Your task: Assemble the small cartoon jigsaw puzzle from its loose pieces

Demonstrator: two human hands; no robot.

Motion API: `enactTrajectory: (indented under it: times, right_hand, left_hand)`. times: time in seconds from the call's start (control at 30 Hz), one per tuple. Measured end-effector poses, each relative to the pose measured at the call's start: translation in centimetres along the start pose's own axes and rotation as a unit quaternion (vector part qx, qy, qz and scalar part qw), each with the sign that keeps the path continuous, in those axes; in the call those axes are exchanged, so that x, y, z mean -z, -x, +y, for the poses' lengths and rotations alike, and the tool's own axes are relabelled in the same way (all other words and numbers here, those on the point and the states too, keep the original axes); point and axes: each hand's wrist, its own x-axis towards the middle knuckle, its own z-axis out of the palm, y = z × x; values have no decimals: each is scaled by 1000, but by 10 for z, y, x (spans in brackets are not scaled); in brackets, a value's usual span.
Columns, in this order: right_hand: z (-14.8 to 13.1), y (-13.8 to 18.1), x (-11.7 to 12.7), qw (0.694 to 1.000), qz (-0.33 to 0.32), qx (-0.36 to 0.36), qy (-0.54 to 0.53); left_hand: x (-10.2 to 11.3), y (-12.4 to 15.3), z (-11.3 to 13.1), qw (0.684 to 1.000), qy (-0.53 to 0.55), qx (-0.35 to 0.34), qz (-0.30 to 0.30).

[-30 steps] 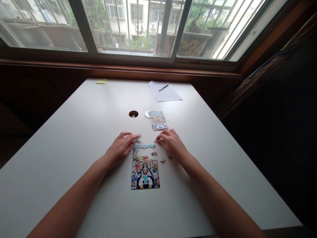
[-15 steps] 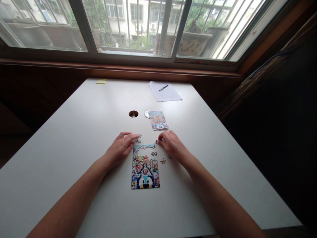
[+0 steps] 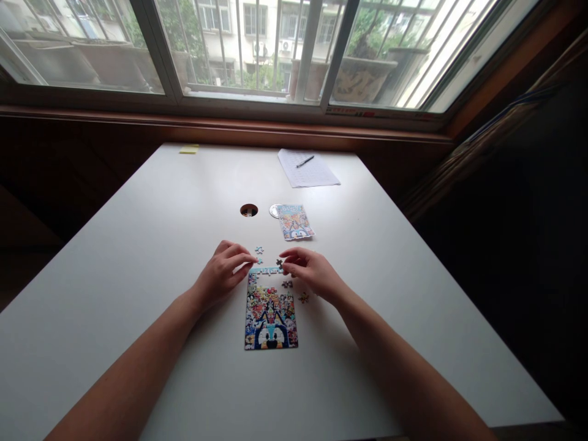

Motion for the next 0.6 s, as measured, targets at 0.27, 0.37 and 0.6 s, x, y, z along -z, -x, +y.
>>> enactTrajectory:
  times: [0.27, 0.37, 0.6]
  right_hand:
    - [-10, 3, -20, 1000, -8, -8, 19]
    - [-11, 3, -22, 1000, -6, -3, 26]
    - [-9, 2, -25, 999, 16, 20, 47]
  left_hand:
    - [-1, 0, 9, 1000, 14, -20, 13]
    - [-3, 0, 8, 999, 13, -39, 5]
    - [-2, -1, 8, 999, 16, -39, -23]
